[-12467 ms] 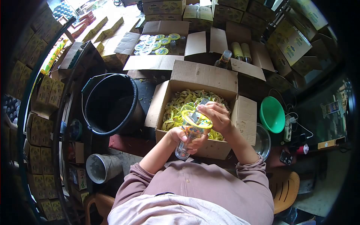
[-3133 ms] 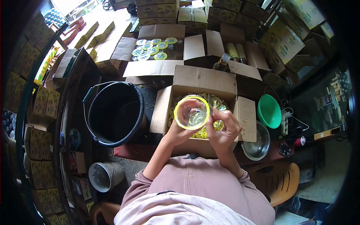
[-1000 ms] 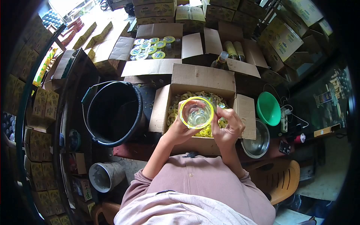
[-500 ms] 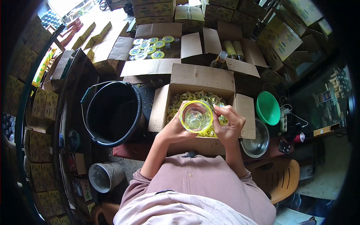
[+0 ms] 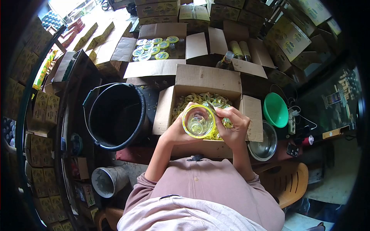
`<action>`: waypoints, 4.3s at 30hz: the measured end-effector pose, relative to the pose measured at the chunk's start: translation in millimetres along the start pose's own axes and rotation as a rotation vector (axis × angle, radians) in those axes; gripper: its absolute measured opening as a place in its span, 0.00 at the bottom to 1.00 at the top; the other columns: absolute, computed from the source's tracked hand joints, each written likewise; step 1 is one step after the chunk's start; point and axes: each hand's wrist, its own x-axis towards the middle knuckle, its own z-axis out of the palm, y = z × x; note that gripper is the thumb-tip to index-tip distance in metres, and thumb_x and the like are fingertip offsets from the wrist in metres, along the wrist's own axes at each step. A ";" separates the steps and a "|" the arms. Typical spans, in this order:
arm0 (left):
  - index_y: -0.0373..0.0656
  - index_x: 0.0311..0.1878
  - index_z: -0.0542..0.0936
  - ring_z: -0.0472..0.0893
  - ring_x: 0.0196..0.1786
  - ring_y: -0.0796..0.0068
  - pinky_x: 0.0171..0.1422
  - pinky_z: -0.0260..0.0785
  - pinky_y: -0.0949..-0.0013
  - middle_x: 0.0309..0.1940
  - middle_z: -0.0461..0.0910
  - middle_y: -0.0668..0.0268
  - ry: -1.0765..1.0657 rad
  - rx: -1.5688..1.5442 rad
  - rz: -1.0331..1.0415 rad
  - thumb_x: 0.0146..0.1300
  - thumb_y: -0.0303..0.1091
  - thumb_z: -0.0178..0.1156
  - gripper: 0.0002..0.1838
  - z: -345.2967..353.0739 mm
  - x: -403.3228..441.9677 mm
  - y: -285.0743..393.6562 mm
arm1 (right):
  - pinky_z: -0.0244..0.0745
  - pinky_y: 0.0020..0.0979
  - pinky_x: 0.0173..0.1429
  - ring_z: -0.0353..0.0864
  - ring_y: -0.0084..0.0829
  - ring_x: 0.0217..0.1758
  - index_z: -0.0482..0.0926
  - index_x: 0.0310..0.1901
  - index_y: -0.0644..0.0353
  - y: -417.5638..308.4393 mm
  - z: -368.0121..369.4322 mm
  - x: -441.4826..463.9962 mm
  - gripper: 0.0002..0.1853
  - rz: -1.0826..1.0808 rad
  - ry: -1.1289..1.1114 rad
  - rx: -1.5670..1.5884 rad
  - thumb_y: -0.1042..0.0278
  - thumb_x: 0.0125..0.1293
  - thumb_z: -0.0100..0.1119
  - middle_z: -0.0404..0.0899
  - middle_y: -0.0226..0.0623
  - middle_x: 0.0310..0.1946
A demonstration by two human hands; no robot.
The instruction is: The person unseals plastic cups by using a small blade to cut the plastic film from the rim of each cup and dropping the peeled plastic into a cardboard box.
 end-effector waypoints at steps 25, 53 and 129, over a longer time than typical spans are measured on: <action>0.39 0.55 0.57 0.71 0.53 0.67 0.58 0.63 0.67 0.49 0.68 0.58 0.331 0.051 0.046 0.43 0.24 0.67 0.36 29.2 -0.6 -23.5 | 0.72 0.24 0.30 0.78 0.24 0.24 0.80 0.37 0.60 1.9 12.3 -16.4 0.14 0.037 0.187 -0.157 0.82 0.45 0.63 0.77 0.34 0.22; 0.40 0.54 0.60 0.72 0.52 0.70 0.57 0.64 0.68 0.47 0.68 0.61 0.231 -0.045 0.017 0.43 0.25 0.68 0.35 26.0 -1.4 -17.9 | 0.72 0.23 0.29 0.77 0.23 0.23 0.79 0.35 0.63 1.2 16.0 -13.4 0.12 0.129 0.286 0.026 0.81 0.45 0.64 0.77 0.34 0.21; 0.38 0.52 0.63 0.70 0.52 0.72 0.59 0.63 0.67 0.51 0.63 0.62 0.134 -0.027 -0.024 0.38 0.31 0.73 0.37 16.1 -3.7 -16.2 | 0.72 0.24 0.29 0.78 0.26 0.25 0.80 0.40 0.56 2.4 6.2 -11.4 0.19 -0.022 0.107 -0.118 0.85 0.42 0.61 0.77 0.34 0.25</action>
